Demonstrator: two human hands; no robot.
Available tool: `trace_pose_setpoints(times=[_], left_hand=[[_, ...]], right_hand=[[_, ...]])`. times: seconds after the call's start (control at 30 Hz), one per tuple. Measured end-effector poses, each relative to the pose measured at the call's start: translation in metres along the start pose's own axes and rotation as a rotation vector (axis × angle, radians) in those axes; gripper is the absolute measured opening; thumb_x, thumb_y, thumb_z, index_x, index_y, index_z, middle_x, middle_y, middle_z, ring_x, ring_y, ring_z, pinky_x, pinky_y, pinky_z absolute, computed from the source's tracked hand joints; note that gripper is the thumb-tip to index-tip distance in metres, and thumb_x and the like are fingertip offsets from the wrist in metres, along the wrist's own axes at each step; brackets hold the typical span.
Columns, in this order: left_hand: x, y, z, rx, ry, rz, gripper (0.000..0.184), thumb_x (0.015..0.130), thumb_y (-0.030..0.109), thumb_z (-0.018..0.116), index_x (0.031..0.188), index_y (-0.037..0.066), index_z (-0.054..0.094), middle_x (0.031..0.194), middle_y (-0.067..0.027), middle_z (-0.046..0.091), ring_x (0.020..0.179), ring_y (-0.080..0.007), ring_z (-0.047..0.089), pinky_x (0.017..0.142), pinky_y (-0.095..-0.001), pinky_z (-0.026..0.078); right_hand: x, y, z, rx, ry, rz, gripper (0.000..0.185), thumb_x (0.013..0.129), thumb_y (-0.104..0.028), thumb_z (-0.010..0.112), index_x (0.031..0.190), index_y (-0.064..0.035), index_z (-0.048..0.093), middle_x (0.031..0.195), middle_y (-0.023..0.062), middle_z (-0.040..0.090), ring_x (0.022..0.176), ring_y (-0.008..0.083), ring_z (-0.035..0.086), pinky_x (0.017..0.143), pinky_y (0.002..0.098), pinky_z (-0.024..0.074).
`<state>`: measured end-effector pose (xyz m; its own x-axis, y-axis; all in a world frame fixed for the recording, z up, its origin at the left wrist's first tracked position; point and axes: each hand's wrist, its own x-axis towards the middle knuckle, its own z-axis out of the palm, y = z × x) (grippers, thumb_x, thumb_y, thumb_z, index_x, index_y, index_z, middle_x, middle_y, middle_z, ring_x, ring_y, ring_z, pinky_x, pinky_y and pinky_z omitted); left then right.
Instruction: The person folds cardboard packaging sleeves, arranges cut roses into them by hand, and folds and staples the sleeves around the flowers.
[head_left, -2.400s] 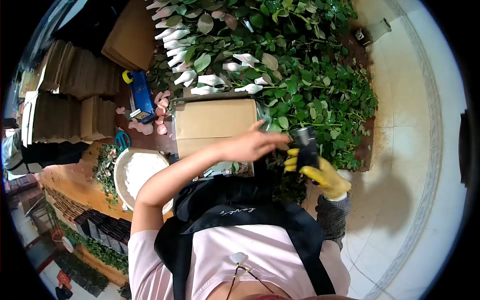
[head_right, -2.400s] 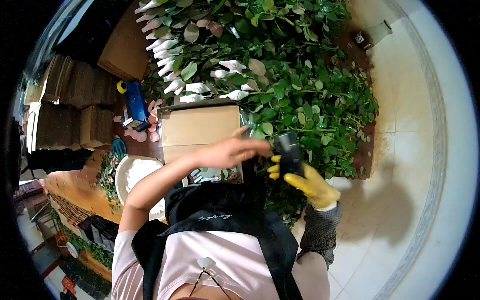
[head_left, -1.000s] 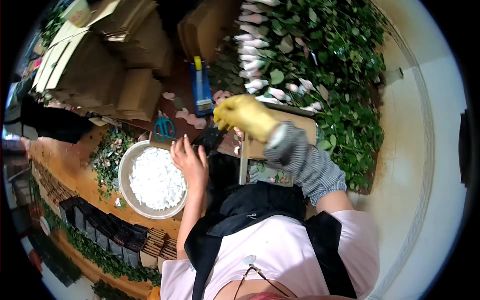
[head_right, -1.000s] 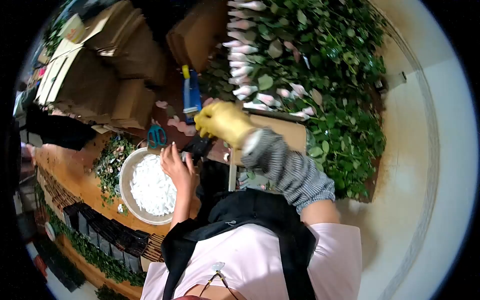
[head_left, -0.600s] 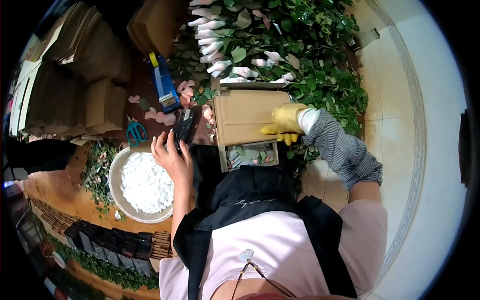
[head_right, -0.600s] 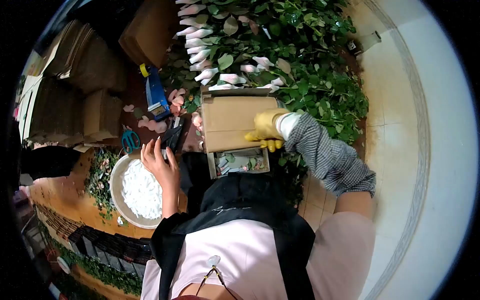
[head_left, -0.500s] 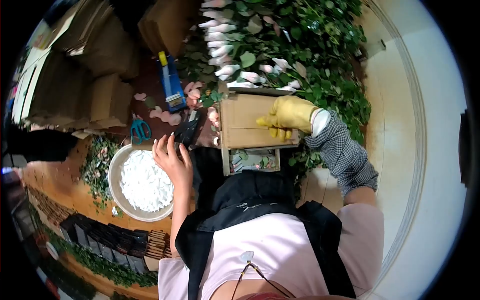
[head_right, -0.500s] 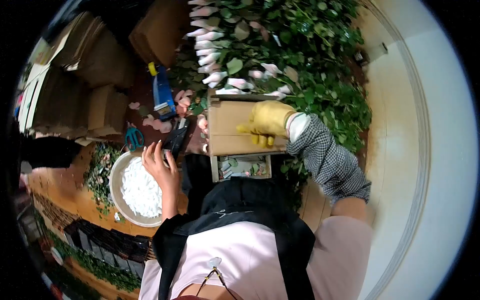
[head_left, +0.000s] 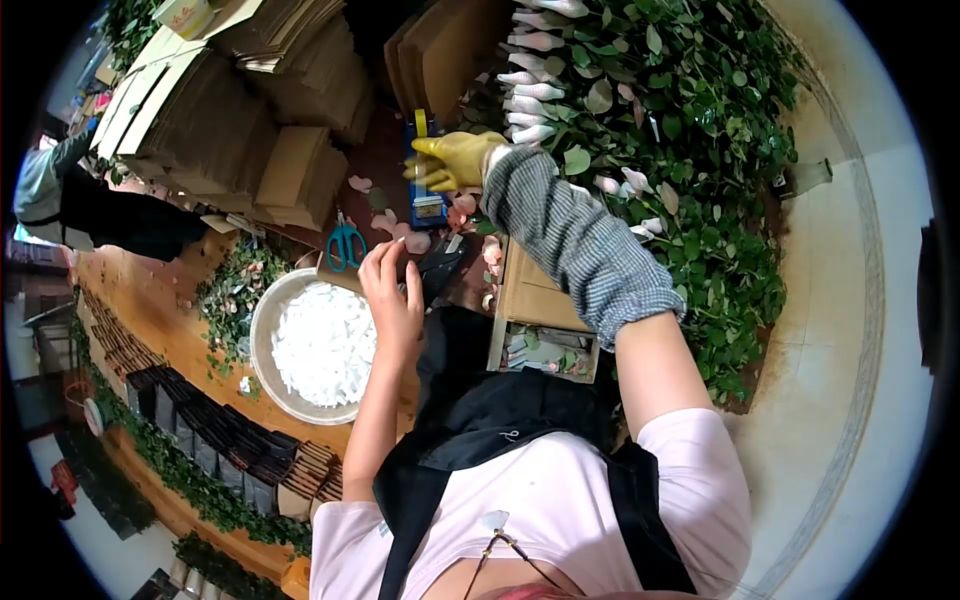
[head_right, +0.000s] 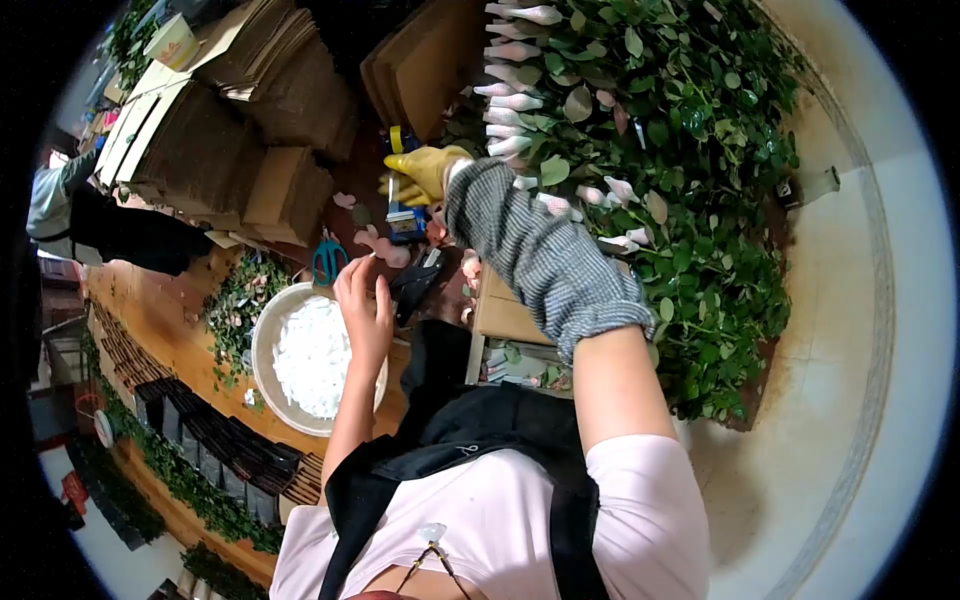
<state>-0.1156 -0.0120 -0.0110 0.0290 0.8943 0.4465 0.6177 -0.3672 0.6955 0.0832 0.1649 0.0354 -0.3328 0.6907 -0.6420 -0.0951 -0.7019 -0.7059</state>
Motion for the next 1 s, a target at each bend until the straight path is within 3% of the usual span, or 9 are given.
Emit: trace_pose_setpoints(times=[0.13, 0.17, 0.23, 0.4, 0.57, 0.63, 0.73, 0.9, 1.0], left_hand=[[0.027, -0.055, 0.016, -0.732, -0.251, -0.558, 0.038, 0.108, 0.029, 0.049, 0.114, -0.004, 0.069, 0.099, -0.0051, 0.071, 0.085, -0.0094, 0.063, 0.077, -0.0274, 0.051], [0.045, -0.055, 0.004, -0.732, -0.474, -0.628, 0.048, 0.107, 0.039, 0.049, 0.12, -0.004, 0.066, 0.102, -0.0051, 0.071, 0.087, -0.0085, 0.063, 0.077, -0.0252, 0.05], [0.068, -0.054, 0.01, -0.981, -0.665, -0.792, 0.055, 0.106, 0.045, 0.049, 0.125, -0.004, 0.064, 0.102, -0.004, 0.071, 0.086, -0.0079, 0.063, 0.077, -0.0227, 0.049], [0.078, -0.056, 0.047, -0.729, -0.744, -0.63, 0.027, 0.105, 0.016, 0.055, 0.103, -0.006, 0.07, 0.074, -0.0025, 0.064, 0.061, -0.0087, 0.055, 0.057, -0.0226, 0.046], [0.05, -0.054, 0.08, -0.39, -0.964, -0.514, 0.028, 0.1, 0.02, 0.062, 0.093, -0.005, 0.073, 0.075, -0.0076, 0.072, 0.063, -0.01, 0.065, 0.06, -0.0248, 0.053], [0.056, -0.005, 0.058, -0.673, -0.797, -0.645, 0.028, 0.101, 0.021, 0.061, 0.095, -0.004, 0.074, 0.072, -0.0047, 0.071, 0.061, -0.0084, 0.062, 0.057, -0.0236, 0.051], [0.084, 0.079, 0.037, -0.719, -0.789, -0.401, 0.029, 0.103, 0.02, 0.059, 0.096, -0.002, 0.075, 0.076, -0.0006, 0.069, 0.07, -0.0045, 0.059, 0.065, -0.0215, 0.046], [0.084, 0.21, 0.111, -0.664, -0.685, 0.271, 0.016, 0.091, 0.016, 0.072, 0.096, 0.002, 0.076, 0.098, -0.0098, 0.071, 0.095, -0.0231, 0.066, 0.085, -0.0333, 0.051], [0.052, 0.245, 0.184, -0.02, -0.544, 0.717, 0.012, 0.082, 0.025, 0.077, 0.082, 0.013, 0.08, 0.141, -0.0113, 0.055, 0.131, -0.035, 0.046, 0.104, -0.0499, 0.041]], right_hand=[[-0.068, 0.032, 0.042, -0.125, 0.055, -0.397, 0.027, 0.104, -0.025, 0.054, 0.104, -0.0018, 0.067, 0.094, 0.0107, 0.074, 0.08, 0.022, 0.073, 0.071, 0.0335, 0.0577], [-0.066, 0.065, 0.034, -0.59, -0.15, -0.605, 0.025, 0.103, -0.025, 0.059, 0.098, -0.0014, 0.067, 0.084, 0.0097, 0.073, 0.074, 0.0216, 0.072, 0.068, 0.033, 0.058], [-0.116, 0.139, 0.07, -0.04, -0.152, -0.317, 0.02, 0.104, -0.015, 0.053, 0.097, 0.0001, 0.065, 0.086, 0.0109, 0.071, 0.076, 0.0199, 0.07, 0.07, 0.0332, 0.0567], [-0.13, 0.168, 0.098, 0.146, -0.007, -0.157, 0.021, 0.105, -0.014, 0.051, 0.097, 0.0015, 0.063, 0.09, 0.0092, 0.069, 0.078, 0.0176, 0.069, 0.075, 0.0315, 0.0564], [-0.126, 0.169, 0.094, 0.215, -0.013, -0.352, 0.023, 0.105, -0.019, 0.053, 0.1, 0.0018, 0.063, 0.09, 0.0081, 0.069, 0.081, 0.0161, 0.067, 0.077, 0.0304, 0.0549], [-0.173, 0.164, 0.093, 0.084, -0.026, -0.451, 0.023, 0.105, -0.019, 0.053, 0.099, 0.0006, 0.064, 0.088, 0.0067, 0.069, 0.08, 0.0156, 0.067, 0.077, 0.0298, 0.0543], [-0.26, 0.16, 0.06, -0.021, 0.077, -0.595, 0.02, 0.103, -0.017, 0.056, 0.095, 0.0, 0.065, 0.085, 0.0049, 0.068, 0.076, 0.013, 0.065, 0.072, 0.0267, 0.0522], [-0.373, 0.179, -0.012, 0.1, 0.633, -0.616, 0.029, 0.106, -0.019, 0.053, 0.088, 0.0013, 0.064, 0.078, 0.0056, 0.066, 0.072, 0.0122, 0.064, 0.071, 0.0262, 0.0514], [-0.381, 0.208, -0.064, 0.086, 0.882, -0.466, 0.036, 0.106, -0.027, 0.055, 0.084, 0.0007, 0.063, 0.077, 0.0068, 0.066, 0.065, 0.013, 0.06, 0.065, 0.0271, 0.0479]])
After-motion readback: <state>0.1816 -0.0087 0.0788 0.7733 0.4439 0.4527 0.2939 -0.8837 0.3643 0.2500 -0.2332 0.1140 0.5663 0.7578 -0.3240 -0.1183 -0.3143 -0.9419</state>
